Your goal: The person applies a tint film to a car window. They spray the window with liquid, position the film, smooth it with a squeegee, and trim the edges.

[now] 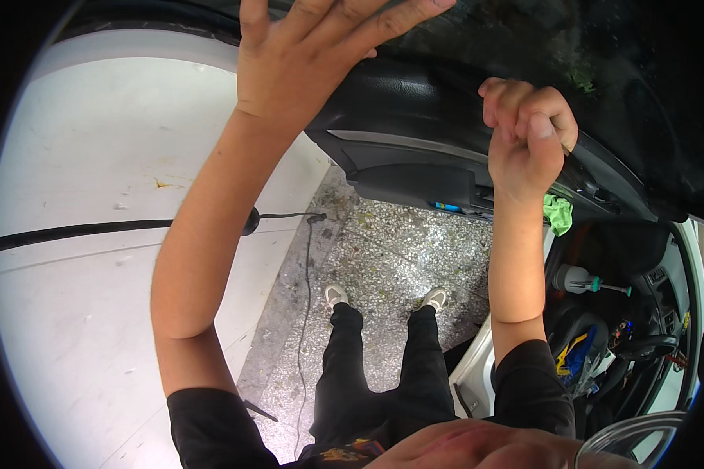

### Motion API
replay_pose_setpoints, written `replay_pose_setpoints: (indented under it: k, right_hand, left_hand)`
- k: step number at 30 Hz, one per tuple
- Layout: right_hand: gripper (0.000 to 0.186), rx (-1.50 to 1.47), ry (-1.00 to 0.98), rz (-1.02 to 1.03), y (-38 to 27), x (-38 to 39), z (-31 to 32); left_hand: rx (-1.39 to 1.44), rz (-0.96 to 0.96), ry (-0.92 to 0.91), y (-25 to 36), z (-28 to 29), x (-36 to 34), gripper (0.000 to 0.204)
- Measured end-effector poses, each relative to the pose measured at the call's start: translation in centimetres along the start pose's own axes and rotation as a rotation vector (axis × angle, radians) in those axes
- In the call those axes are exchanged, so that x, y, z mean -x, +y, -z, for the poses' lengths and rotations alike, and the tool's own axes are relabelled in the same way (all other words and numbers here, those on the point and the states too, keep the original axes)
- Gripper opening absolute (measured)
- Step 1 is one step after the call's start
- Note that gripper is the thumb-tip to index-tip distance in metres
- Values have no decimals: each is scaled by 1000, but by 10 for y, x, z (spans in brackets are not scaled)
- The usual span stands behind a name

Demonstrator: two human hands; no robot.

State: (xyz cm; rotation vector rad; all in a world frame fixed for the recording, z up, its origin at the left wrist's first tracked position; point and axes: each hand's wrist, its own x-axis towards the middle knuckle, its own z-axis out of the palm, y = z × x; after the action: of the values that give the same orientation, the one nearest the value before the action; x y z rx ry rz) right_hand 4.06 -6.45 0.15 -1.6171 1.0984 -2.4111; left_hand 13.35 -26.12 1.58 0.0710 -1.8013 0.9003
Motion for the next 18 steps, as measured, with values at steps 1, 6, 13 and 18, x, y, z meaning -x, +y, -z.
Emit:
replay_pose_setpoints:
  k: [1, 6, 13, 18]
  right_hand:
    - [21, 1, -6, 1, 0, 1, -1]
    - [19, -29, -1, 4, -1, 1, -2]
    - [19, -30, 46, 15, -7, 5, 9]
    - [16, 36, 13, -29, -20, 4, 20]
  left_hand:
    - [-10, -4, 2, -2, -1, 1, 59]
    - [-38, -26, -56, -4, 3, 2, 64]
    - [86, -2, -158, -2, 20, -2, 55]
    - [184, -121, -143, 9, 13, 1, 43]
